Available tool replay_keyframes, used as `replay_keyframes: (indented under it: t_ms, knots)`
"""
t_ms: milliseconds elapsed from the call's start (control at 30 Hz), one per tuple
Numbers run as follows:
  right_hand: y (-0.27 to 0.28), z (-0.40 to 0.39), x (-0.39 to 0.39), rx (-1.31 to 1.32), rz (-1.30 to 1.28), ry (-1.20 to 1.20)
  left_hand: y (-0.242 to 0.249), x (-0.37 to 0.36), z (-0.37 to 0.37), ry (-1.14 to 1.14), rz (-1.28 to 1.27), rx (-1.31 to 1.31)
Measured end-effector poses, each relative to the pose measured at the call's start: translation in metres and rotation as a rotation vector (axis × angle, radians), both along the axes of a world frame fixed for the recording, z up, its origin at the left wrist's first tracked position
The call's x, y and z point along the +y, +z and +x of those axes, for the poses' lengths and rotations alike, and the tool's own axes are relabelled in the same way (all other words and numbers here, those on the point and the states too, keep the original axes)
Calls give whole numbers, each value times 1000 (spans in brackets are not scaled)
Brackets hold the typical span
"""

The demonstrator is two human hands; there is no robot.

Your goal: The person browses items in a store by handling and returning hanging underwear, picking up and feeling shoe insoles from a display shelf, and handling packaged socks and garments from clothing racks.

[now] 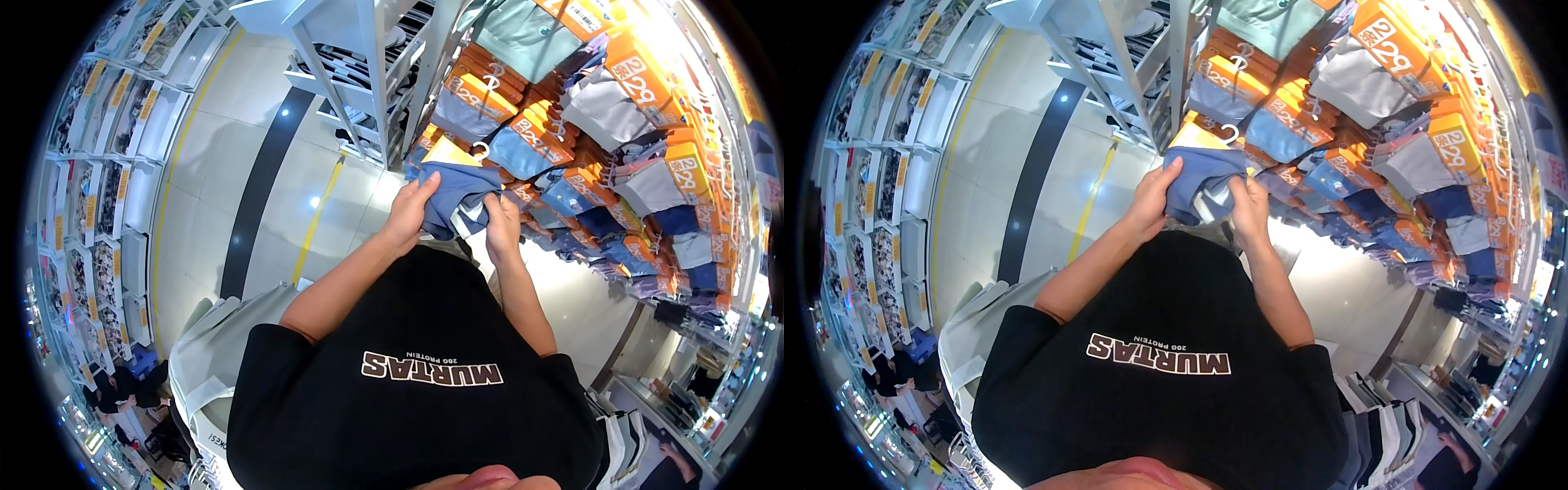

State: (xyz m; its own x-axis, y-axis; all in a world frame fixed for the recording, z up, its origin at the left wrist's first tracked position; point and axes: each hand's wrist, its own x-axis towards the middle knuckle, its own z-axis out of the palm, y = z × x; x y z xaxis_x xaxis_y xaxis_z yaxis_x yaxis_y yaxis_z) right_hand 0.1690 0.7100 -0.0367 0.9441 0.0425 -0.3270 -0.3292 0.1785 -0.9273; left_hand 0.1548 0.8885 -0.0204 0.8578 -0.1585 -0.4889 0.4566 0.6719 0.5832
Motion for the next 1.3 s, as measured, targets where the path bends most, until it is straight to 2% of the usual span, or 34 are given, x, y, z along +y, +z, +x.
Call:
replay_keyframes:
  t_ms: [100,200,267,333,433,567,767,867,967,1067,1100,1133,1200,1300]
  knots:
    - [4,-1,1,20,31,47,-1,3,0,0,-11,57]
    - [24,-2,9,-169,-169,224,-5,7,-1,-21,11,31]
    - [22,-3,10,-406,-458,285,-16,1,0,-16,39,-28]
    - [36,-4,16,-558,-656,250,-11,-2,1,-19,19,-64]
    - [23,-2,8,-491,-641,219,0,1,0,-87,45,-140]
    - [19,-3,6,-349,-444,175,-13,4,-2,-112,138,-182]
    - [11,-6,5,-79,-92,150,-20,5,-4,-103,126,-182]
    - [6,-5,0,-19,-69,123,-20,8,-2,-72,-24,-136]
    - [10,-5,1,-100,-87,67,-17,11,0,-24,-10,-136]
    - [15,11,-21,-482,-507,266,-17,15,2,50,-32,-44]
    - [32,15,-19,-478,-471,259,-37,18,1,47,-74,-35]
    - [43,22,-15,-528,-401,169,-32,17,2,66,-63,6]
    - [62,33,-19,-510,-469,141,-20,13,1,103,-44,88]
    - [88,56,-21,-632,-463,9,-36,17,-3,-72,127,-13]
